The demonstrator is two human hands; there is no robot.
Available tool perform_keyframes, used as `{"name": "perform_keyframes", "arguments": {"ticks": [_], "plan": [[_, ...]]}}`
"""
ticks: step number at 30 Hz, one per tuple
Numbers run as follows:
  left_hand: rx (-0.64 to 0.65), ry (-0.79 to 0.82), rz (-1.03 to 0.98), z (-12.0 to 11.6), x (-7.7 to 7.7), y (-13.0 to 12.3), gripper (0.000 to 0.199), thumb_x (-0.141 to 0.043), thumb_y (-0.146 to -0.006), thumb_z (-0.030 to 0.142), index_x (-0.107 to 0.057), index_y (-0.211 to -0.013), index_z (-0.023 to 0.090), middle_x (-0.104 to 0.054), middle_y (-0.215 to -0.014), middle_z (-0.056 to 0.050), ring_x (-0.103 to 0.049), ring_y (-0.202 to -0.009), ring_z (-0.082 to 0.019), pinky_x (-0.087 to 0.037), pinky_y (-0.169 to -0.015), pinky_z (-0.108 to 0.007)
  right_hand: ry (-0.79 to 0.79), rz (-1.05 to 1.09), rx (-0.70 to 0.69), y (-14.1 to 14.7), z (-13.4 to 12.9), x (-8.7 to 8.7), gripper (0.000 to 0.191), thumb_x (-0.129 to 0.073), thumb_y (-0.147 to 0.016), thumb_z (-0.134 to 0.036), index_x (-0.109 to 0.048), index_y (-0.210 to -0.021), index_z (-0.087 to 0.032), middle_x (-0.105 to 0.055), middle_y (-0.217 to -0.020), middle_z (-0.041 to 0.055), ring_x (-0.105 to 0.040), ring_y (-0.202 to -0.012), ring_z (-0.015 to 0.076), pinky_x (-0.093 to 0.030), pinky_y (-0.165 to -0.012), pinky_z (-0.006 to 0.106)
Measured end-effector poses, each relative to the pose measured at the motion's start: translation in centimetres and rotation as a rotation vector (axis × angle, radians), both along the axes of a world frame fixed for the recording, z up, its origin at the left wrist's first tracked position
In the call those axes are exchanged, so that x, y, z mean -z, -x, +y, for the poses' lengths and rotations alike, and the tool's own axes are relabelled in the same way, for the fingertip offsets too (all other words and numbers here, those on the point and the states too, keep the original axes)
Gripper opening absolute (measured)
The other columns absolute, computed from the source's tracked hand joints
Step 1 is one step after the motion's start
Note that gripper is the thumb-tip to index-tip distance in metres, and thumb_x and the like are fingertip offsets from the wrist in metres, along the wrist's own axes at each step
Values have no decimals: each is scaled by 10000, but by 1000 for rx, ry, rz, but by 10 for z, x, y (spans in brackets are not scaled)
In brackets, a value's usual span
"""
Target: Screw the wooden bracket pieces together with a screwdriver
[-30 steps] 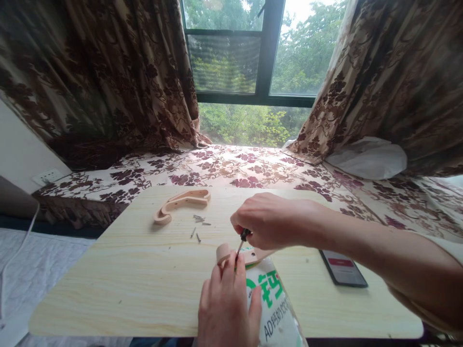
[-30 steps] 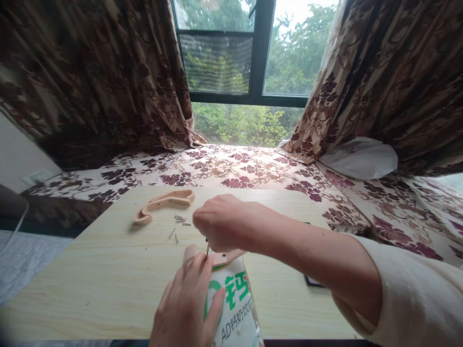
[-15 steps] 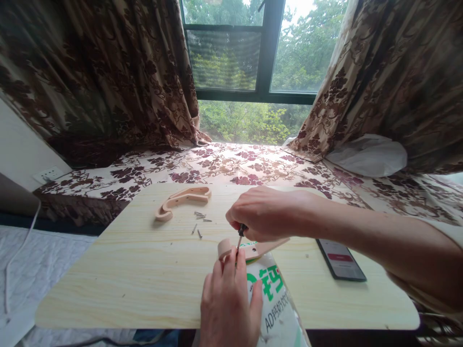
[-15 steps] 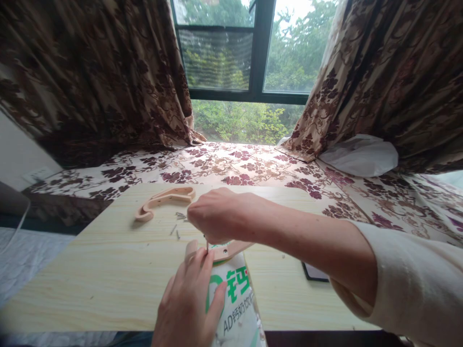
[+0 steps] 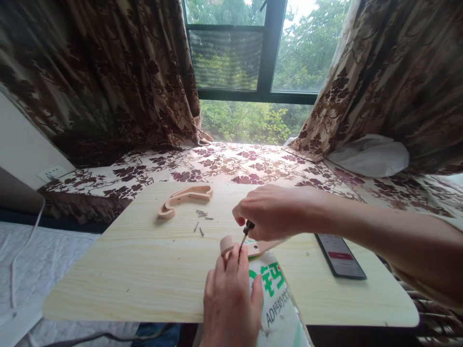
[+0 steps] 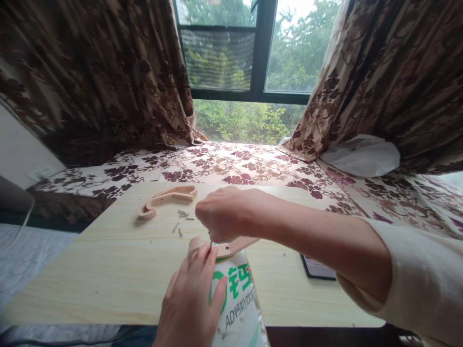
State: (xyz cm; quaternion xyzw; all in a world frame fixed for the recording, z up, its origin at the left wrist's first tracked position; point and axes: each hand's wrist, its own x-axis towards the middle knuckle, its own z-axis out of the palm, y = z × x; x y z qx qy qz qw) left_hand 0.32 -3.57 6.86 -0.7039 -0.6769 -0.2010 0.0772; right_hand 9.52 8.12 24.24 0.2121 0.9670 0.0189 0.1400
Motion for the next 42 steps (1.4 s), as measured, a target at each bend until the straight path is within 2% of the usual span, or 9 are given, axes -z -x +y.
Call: {"name": "perform_keyframes", "arguments": {"ticks": [5,12,15,19,26,29,32,39,42], "plan": [[14,-28,22,0,0,1,443,-418,-883,268,-466,-1307,148,-538,-1311,-81,-484,-1180,-257,-477,-845,-379,-40,19,-70,2,-2,0,211,-493,-734,-45,-682,-762,-134,-664,-702,71,-450,-544,119,-288,-500,265],[-4,-9,11,2,2,0,439,-412,-888,281,-471,-1307,164,-530,-1325,-69,-495,-1167,-253,-475,-849,-385,-15,2,30,5,1,1,174,-557,-779,-229,-706,-801,-141,-668,-693,84,-455,-536,133,-294,-488,268],[-4,-18,14,2,3,1,444,-413,-886,287,-470,-1311,168,-534,-1321,-65,-489,-1174,-255,-472,-852,-379,4,-52,-18,3,1,-2,226,-578,-723,-154,-702,-911,-171,-687,-777,68,-487,-575,141,-301,-506,275],[-1,-34,27,1,4,2,442,-410,-889,294,-473,-1307,166,-534,-1321,-65,-476,-1192,-260,-465,-854,-372,-41,-6,-80,1,0,0,223,-511,-716,-54,-699,-797,-144,-678,-723,73,-473,-554,128,-285,-500,271],[-4,-53,35,2,5,1,430,-418,-886,276,-481,-1296,165,-547,-1304,-77,-508,-1150,-244,-466,-830,-366,-33,42,23,3,-1,7,235,-556,-799,-295,-719,-837,-130,-667,-681,99,-511,-578,158,-299,-493,277],[-8,-47,32,1,5,1,437,-427,-882,265,-476,-1305,171,-546,-1304,-78,-501,-1153,-244,-464,-830,-362,-15,-14,-38,2,-3,0,206,-573,-755,-163,-703,-914,-154,-685,-771,81,-516,-604,152,-317,-516,279],[4,-44,31,1,4,2,437,-427,-883,273,-479,-1305,169,-547,-1298,-84,-506,-1138,-246,-464,-832,-368,-24,-12,-117,3,-7,-4,197,-516,-757,-55,-684,-806,-146,-672,-759,75,-472,-556,122,-299,-491,267],[11,-6,9,3,1,2,437,-421,-882,277,-480,-1298,157,-543,-1289,-99,-515,-1125,-252,-467,-831,-381,-38,29,-70,13,-9,9,200,-490,-788,-82,-686,-755,-109,-649,-684,104,-450,-517,122,-283,-457,260],[4,-25,26,4,2,2,434,-409,-883,254,-475,-1300,153,-530,-1310,-92,-490,-1162,-257,-463,-839,-379,-22,39,-33,12,-5,6,193,-524,-756,-103,-697,-839,-115,-671,-737,101,-483,-563,134,-301,-475,261]]}}
